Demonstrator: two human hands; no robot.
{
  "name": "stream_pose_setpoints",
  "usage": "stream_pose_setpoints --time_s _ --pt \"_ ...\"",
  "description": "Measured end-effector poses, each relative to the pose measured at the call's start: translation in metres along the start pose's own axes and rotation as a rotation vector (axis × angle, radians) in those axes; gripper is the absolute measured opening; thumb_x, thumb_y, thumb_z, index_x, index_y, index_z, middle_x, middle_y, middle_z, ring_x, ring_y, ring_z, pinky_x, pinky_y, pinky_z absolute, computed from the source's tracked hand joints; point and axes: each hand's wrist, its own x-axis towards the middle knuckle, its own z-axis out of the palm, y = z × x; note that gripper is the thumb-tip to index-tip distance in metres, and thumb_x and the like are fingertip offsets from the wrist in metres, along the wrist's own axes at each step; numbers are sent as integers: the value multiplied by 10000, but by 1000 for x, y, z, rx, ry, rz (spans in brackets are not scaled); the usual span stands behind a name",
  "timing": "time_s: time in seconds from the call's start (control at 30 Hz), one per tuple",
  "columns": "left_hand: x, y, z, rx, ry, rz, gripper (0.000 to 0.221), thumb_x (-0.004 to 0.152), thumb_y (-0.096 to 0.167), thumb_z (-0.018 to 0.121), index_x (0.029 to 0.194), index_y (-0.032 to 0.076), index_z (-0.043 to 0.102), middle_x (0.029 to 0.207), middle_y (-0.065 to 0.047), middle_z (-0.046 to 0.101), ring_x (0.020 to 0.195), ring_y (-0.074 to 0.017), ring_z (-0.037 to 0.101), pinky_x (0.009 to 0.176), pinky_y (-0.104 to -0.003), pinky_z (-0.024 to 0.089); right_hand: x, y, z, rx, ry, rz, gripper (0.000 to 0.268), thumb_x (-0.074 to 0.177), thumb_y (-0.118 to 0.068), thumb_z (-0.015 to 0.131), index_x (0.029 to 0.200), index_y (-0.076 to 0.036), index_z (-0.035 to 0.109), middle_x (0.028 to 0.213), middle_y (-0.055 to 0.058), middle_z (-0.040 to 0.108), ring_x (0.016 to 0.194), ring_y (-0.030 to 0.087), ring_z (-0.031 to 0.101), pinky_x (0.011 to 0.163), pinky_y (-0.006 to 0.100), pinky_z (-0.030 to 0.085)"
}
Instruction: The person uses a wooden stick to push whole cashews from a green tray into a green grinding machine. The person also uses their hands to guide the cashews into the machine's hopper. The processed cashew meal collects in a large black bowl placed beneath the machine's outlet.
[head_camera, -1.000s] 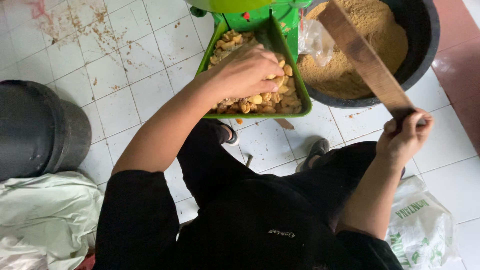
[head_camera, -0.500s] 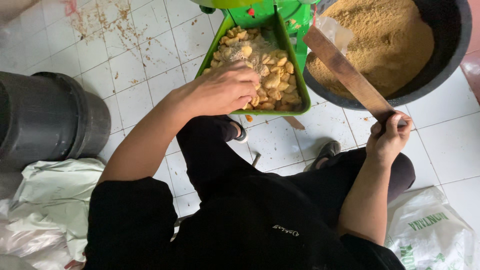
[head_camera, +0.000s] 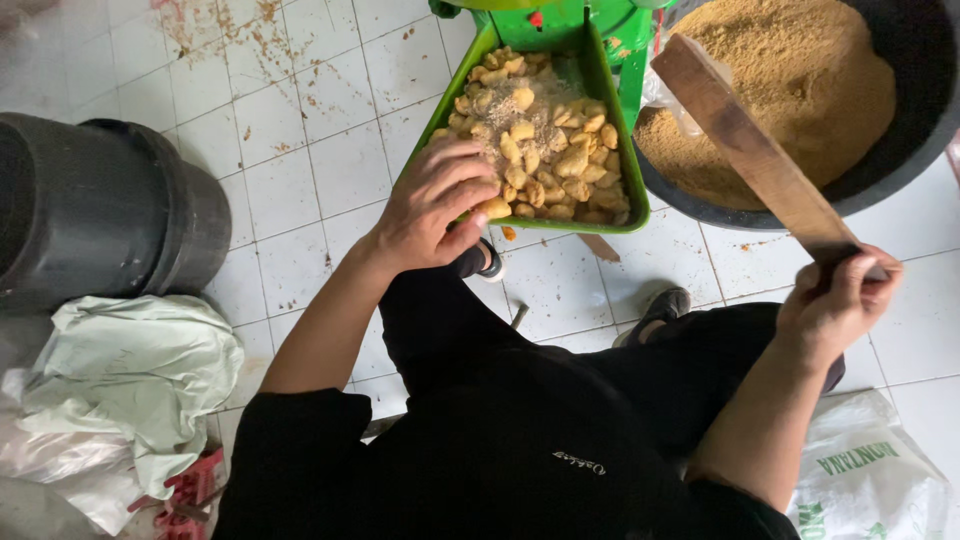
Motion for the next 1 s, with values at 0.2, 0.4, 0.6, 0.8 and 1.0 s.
stream_pose_setpoints --time_s 0.2,0.4,0.6,0.8,1.0 --pt "1 -3 9 18 -17 -29 203 963 224 763 1100 119 656 1437 -80 582 1458 -355 467 1243 -584 368 -5 -90 17 -385 -213 -229 141 1194 -88 567 1073 -22 536 888 113 581 665 162 504 576 246 409" --pt "-1 -12 10 -54 -29 -11 319 959 293 778 1200 112 674 1508 -103 540 1501 -364 418 1261 -596 332 -24 -192 163 -1250 -766 -766 144 1040 -40 712 1095 -28 580 1029 109 681 780 227 639 690 339 531" --pt "-1 -20 17 -44 -40 -55 492 973 475 732 1304 116 672 1576 -128 464 1517 -372 356 1258 -605 296 -53 -168 310 -1440 -1033 -994 301 844 32 789 1081 -51 625 1095 103 742 774 265 708 657 362 588" --pt "-6 -23 16 -53 -87 -113 558 961 545 706 1332 129 669 1590 -108 441 1527 -374 321 1245 -620 277 -78 -147 336 -1453 -920 -942 296 948 -15 812 1190 -59 648 1174 93 730 919 269 725 769 359 603" --pt "-7 -21 15 -61 -77 -136 571 960 514 714 1365 115 660 1587 -128 453 1535 -387 304 1239 -643 262 -79 -135 355 -1507 -953 -943 298 862 53 763 1143 -18 692 1141 118 752 835 257 709 742 364 613"
